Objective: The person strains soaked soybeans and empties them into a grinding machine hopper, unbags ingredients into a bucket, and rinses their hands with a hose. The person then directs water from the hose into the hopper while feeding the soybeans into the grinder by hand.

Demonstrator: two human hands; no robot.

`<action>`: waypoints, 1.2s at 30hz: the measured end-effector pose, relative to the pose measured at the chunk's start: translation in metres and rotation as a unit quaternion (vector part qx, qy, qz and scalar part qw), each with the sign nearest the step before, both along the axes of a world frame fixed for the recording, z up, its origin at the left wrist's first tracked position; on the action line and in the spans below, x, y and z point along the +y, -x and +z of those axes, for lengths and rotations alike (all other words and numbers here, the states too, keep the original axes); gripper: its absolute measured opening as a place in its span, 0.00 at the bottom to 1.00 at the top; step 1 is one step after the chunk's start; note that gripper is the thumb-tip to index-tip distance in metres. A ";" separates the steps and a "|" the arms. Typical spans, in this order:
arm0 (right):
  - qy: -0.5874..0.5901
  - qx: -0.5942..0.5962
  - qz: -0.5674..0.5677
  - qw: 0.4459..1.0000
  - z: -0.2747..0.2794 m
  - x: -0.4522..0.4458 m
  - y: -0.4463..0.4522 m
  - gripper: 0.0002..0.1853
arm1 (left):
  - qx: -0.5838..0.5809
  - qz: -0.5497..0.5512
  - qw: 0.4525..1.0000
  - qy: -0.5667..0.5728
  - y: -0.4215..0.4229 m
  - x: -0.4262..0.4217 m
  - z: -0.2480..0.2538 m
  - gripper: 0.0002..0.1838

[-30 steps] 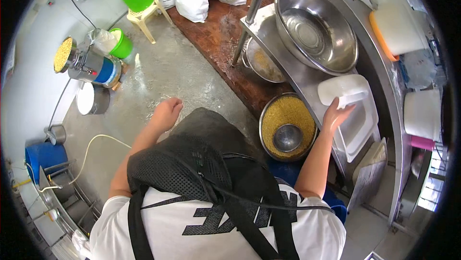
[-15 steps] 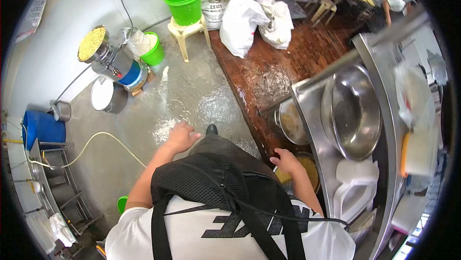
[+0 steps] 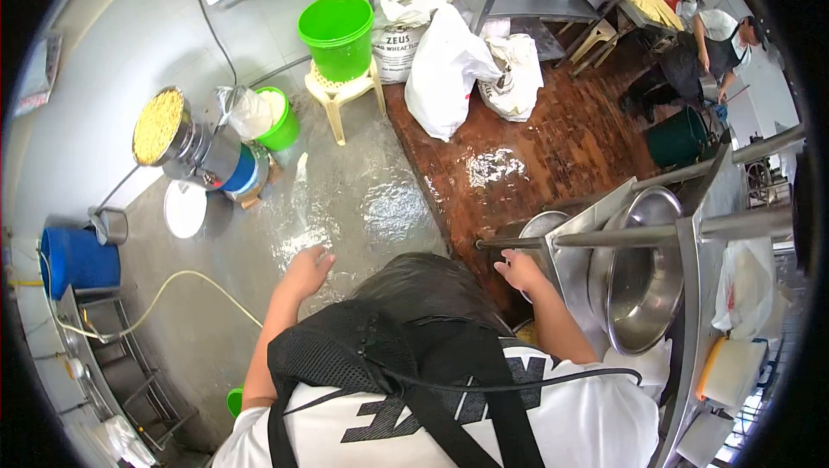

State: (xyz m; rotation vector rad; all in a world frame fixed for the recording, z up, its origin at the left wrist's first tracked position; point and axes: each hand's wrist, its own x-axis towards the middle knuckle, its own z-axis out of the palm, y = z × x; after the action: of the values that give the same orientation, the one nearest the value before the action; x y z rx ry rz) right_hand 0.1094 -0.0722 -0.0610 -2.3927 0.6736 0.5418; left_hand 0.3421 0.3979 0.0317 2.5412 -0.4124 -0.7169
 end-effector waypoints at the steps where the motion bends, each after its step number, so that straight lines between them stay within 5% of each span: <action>1: -0.005 0.024 -0.006 1.000 0.001 -0.006 -0.013 0.31 | -0.001 0.011 1.000 -0.001 -0.011 -0.002 -0.002 0.26; 5: -0.026 0.036 -0.014 0.999 -0.045 -0.036 -0.060 0.30 | -0.005 0.053 0.999 0.007 -0.054 -0.009 -0.010 0.23; 7: -0.051 0.039 -0.011 0.998 -0.080 -0.053 -0.086 0.29 | -0.145 -0.005 0.989 -0.002 -0.082 -0.013 -0.017 0.21; 12: -0.059 0.038 -0.048 0.996 -0.160 -0.105 -0.144 0.21 | -0.152 0.008 0.987 -0.043 -0.159 -0.053 -0.004 0.23; 14: -0.055 0.127 0.002 0.990 -0.188 -0.129 -0.167 0.20 | -0.118 0.030 0.992 -0.018 -0.188 -0.072 0.000 0.24; 18: -0.046 0.064 0.071 0.994 -0.176 -0.173 -0.217 0.19 | -0.063 0.036 0.997 -0.022 -0.239 -0.124 0.028 0.24; 20: -0.037 0.042 -0.061 0.997 -0.136 -0.186 -0.252 0.18 | -0.060 0.024 0.998 -0.001 -0.266 -0.137 0.024 0.25; 28: -0.030 -0.008 -0.112 0.993 -0.074 -0.220 -0.421 0.23 | 0.003 -0.030 1.000 -0.009 -0.389 -0.212 0.012 0.25; 36: 0.079 -0.170 -0.083 0.979 -0.073 -0.267 -0.634 0.49 | 0.083 -0.095 0.991 0.044 -0.527 -0.270 0.013 0.25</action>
State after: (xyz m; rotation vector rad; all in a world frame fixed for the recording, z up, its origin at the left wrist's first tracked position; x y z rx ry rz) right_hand 0.7437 -0.3393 -0.1343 -2.4611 0.7749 0.0053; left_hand 0.8686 0.1275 0.0443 2.3594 -0.6208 -0.9504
